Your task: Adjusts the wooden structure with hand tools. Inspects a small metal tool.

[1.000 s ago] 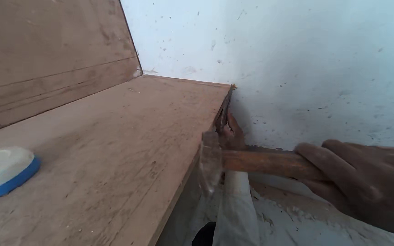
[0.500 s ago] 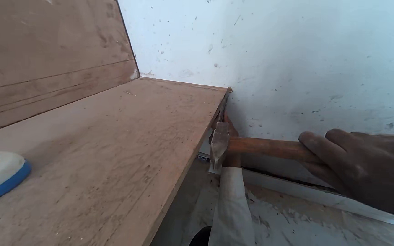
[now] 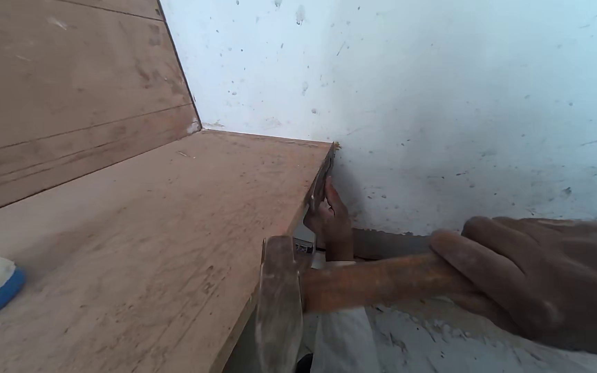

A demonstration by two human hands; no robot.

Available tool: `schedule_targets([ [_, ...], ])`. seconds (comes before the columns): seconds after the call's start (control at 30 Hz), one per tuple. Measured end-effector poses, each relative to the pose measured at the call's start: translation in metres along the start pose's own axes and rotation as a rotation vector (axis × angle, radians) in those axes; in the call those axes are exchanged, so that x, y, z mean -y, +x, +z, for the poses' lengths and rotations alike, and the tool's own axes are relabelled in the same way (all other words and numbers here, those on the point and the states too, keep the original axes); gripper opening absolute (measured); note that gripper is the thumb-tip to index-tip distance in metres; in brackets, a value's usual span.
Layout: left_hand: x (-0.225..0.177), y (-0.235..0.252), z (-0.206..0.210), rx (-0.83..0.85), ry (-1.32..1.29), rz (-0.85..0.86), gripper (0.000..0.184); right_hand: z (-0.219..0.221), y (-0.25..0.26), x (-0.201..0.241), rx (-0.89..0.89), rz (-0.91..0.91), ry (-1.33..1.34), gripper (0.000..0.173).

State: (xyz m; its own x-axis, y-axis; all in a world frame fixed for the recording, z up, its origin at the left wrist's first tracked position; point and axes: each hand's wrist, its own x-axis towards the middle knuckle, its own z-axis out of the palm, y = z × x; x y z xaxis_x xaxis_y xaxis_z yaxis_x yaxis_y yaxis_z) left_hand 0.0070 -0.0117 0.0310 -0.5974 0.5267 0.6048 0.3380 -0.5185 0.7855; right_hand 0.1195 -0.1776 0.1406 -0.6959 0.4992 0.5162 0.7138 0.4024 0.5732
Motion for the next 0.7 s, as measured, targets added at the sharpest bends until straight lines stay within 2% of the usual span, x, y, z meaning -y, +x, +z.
schedule_targets([
  [0.07, 0.002, -0.001, 0.005, -0.057, -0.061, 0.03, 0.026, 0.005, 0.006, -0.003, 0.065, 0.038, -0.044, 0.03],
  [0.13, 0.0, -0.003, -0.002, 0.028, -0.166, -0.033, 0.03, 0.006, 0.011, -0.01, 0.131, 0.1, -0.086, 0.033],
  [0.23, -0.002, -0.004, -0.005, 0.064, -0.346, -0.192, 0.026, 0.007, 0.01, -0.015, 0.129, 0.13, -0.101, 0.037],
  [0.33, -0.007, -0.005, -0.001, -0.006, -0.608, -0.322, 0.019, 0.007, 0.003, -0.013, 0.115, 0.146, -0.096, 0.037],
  [0.47, -0.008, -0.006, 0.001, -0.021, -0.753, -0.332, 0.018, 0.007, 0.001, -0.005, 0.081, 0.182, -0.061, 0.037],
  [0.57, -0.016, 0.011, 0.0, 0.068, -0.839, -0.546, 0.025, 0.002, 0.006, 0.003, 0.043, 0.198, -0.028, 0.037],
  [0.63, -0.005, 0.015, 0.01, 0.043, -0.929, -0.495, 0.021, -0.002, 0.011, 0.009, 0.03, 0.197, -0.013, 0.037],
  [0.7, -0.008, 0.022, 0.017, -0.054, -0.905, -0.406, 0.01, -0.008, 0.017, 0.014, 0.041, 0.195, 0.003, 0.037],
])
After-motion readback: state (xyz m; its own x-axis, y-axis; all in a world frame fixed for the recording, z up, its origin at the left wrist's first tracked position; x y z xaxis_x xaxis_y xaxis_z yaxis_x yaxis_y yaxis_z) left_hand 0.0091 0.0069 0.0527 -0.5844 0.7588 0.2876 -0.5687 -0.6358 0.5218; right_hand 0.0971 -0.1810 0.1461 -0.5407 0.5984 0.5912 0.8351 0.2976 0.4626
